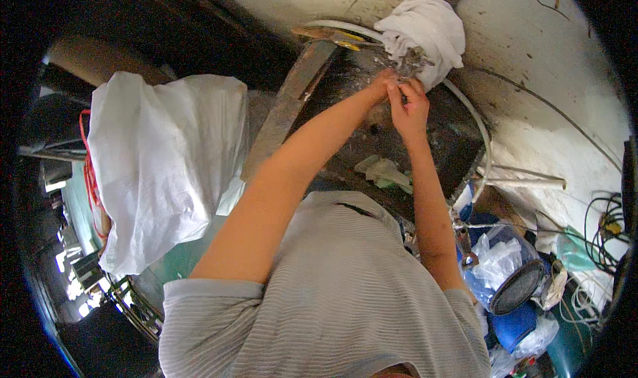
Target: The person removes white gloves, walks to a sink, and washes hands under running water. They then dry hands with a cloth and remove a ring from the left hand.
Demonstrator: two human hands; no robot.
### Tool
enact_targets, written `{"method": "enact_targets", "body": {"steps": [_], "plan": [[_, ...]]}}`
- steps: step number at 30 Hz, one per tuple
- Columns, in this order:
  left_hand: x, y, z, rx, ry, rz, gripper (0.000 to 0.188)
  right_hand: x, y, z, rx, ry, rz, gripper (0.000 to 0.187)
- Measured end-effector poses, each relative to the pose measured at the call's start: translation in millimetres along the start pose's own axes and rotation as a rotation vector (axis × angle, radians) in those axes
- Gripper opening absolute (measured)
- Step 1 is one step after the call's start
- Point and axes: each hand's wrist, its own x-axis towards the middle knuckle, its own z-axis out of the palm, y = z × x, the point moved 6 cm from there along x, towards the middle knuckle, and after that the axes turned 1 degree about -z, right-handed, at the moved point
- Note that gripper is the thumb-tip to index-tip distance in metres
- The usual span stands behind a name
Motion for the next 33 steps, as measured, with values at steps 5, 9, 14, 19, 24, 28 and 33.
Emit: {"method": "enact_targets", "body": {"steps": [5,9,14,19,24,28,33], "plan": [[15.3,2.6,-9.2,0.062,0.005,-0.094,0.025,-3.3,-75.3,25.0,0.194,-0.284,-0.234,0.031],[10.0,16.5,-18.5,0.384,-0.046,-0.100,0.026,-17.4,-175.0,20.2,0.451,-0.509,-0.464,0.038],[9.4,27.5,-19.5,0.880,-0.169,-0.128,0.028,-21.3,-241.9,8.0,0.688,-0.637,-0.643,0.045],[4.3,31.0,-28.5,1.171,-0.280,-0.187,0.029,19.2,-159.6,24.7,0.203,-0.370,-0.516,0.038],[4.0,35.8,-24.7,1.301,-0.384,-0.233,0.031,-6.0,-223.8,-3.2,0.589,-0.469,-0.664,0.037],[-13.8,49.4,-28.8,1.395,-0.406,-0.251,0.033,13.6,-173.3,7.2,0.466,-0.400,-0.623,0.034],[-34.1,57.6,-39.1,1.469,-0.415,-0.270,0.035,3.5,-175.5,-25.3,0.553,-0.291,-0.571,0.030]]}}
